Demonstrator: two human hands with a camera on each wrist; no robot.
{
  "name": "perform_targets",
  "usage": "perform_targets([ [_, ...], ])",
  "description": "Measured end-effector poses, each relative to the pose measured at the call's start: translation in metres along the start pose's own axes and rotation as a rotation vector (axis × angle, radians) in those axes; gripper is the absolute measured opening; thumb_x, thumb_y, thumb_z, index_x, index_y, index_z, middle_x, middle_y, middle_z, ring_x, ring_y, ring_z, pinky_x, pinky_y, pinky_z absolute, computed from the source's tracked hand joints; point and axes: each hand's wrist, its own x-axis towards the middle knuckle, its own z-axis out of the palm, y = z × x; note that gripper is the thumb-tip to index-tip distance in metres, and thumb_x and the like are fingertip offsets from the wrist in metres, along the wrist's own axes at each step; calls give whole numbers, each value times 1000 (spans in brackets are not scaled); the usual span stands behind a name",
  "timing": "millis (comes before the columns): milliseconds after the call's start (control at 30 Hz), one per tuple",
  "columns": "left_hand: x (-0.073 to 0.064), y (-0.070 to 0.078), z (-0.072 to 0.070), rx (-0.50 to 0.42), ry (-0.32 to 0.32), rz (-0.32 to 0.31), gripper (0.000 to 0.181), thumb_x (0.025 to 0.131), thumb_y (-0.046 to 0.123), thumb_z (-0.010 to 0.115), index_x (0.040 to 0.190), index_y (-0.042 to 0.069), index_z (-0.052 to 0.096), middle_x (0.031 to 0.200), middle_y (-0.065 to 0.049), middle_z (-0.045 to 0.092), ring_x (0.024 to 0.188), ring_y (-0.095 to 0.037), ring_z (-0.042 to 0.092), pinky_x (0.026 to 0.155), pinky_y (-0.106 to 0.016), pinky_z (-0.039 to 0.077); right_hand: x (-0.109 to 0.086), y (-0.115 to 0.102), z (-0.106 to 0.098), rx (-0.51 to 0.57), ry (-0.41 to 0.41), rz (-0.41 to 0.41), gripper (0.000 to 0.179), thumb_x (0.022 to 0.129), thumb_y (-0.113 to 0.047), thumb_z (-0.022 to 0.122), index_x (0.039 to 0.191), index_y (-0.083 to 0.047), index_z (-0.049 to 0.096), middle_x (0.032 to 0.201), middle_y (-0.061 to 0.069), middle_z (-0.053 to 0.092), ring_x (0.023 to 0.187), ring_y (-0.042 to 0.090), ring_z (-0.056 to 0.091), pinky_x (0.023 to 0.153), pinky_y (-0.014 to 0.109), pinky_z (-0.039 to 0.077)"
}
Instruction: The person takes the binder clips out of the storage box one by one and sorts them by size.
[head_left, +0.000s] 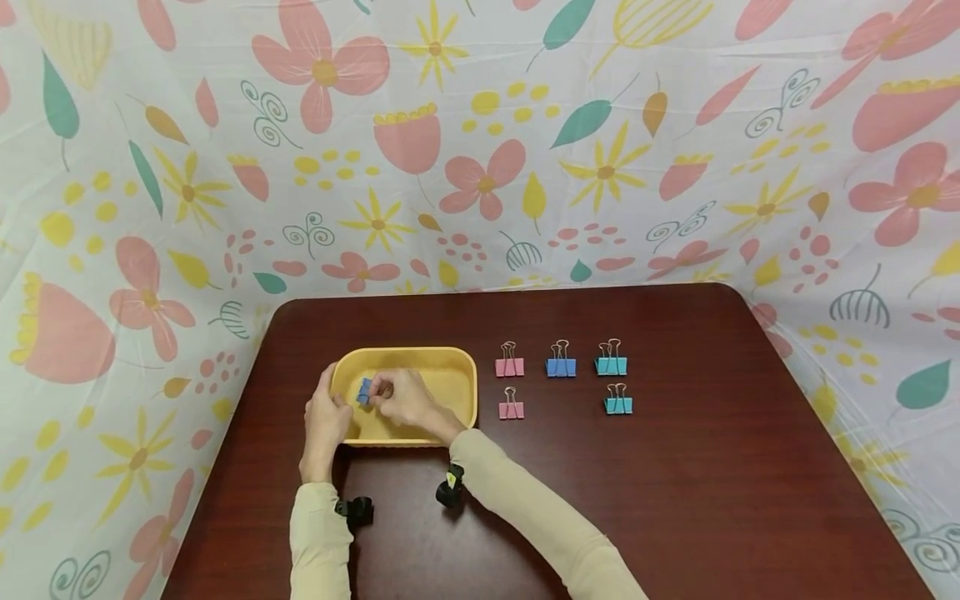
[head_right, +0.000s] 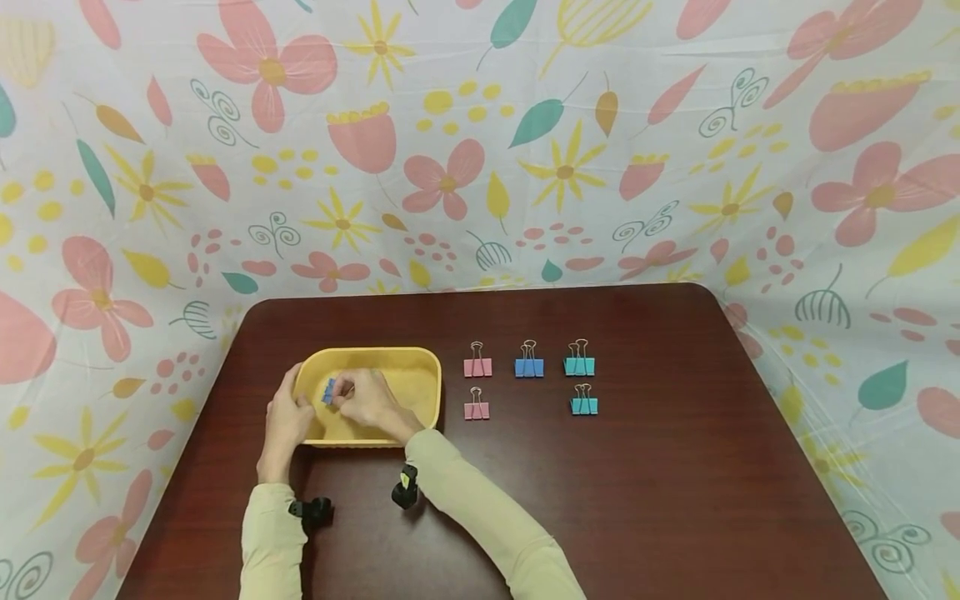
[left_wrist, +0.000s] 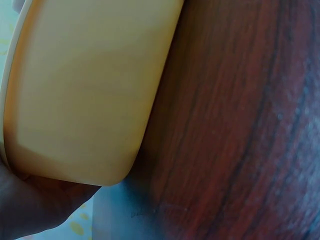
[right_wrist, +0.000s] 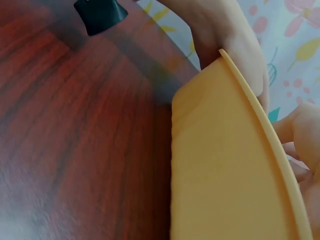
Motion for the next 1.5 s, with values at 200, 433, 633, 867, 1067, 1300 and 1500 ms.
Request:
perform_targets([
  [200, -2, 0, 0, 1, 0, -9, 61, 96, 0, 40, 156, 13, 37, 136, -33, 57, 98, -46, 60, 85, -59, 46, -2, -5, -10, -97, 4, -33, 14, 83, 3, 69, 85, -10, 69, 83, 2, 76, 70, 0, 64, 63, 11, 49],
  [433, -2, 1, -1, -1, -14, -19, 61, 98, 1, 39, 157, 14, 35, 139, -34, 54, 100, -45, 59, 86, -59, 46, -2, -3, -14, -67, 64, -32, 17, 79, 4, 68, 83, -12, 70, 79, -1, 73, 69, 1, 61, 66, 13, 48],
  [633, -1, 2, -1, -2, -19, -25, 60, 99, 2, 39, 157, 14, 35, 139, -33, 55, 100, -44, 60, 85, -56, 47, -4, 3, -13, 69, 50, 59, 10, 81, -1, 70, 84, -10, 70, 81, 2, 75, 67, 0, 60, 65, 17, 48],
  [867, -2, 3, -1, -1, -11, -22, 60, 98, 2, 39, 156, 15, 36, 139, -33, 55, 105, -49, 60, 88, -60, 46, -4, 2, -22, 201, 75, 123, 7, 85, -5, 70, 85, -7, 76, 79, 4, 74, 65, 2, 61, 62, 18, 49],
  [1067, -2, 4, -3, -8, -18, -28, 60, 98, 3, 38, 157, 15, 35, 142, -32, 53, 109, -48, 58, 91, -59, 45, -3, 1, -35, 223, 87, 143, 8, 87, -8, 70, 88, -8, 78, 81, 5, 76, 65, 5, 63, 63, 20, 50],
  [1300, -4, 6, -5, -10, -47, -48, 60, 100, 3, 36, 159, 16, 32, 146, -31, 50, 109, -47, 57, 91, -58, 45, -3, 3, -49, 203, 120, 115, 10, 90, -9, 70, 94, -5, 79, 86, 8, 76, 69, 6, 63, 66, 19, 50],
  [1500, -4, 7, -5, -9, -55, -38, 59, 102, 3, 36, 160, 16, 30, 147, -31, 48, 111, -46, 57, 91, -57, 45, -4, 4, -62, 189, 161, 92, 8, 89, -8, 71, 90, -8, 79, 85, 7, 77, 68, 5, 63, 66, 19, 51],
])
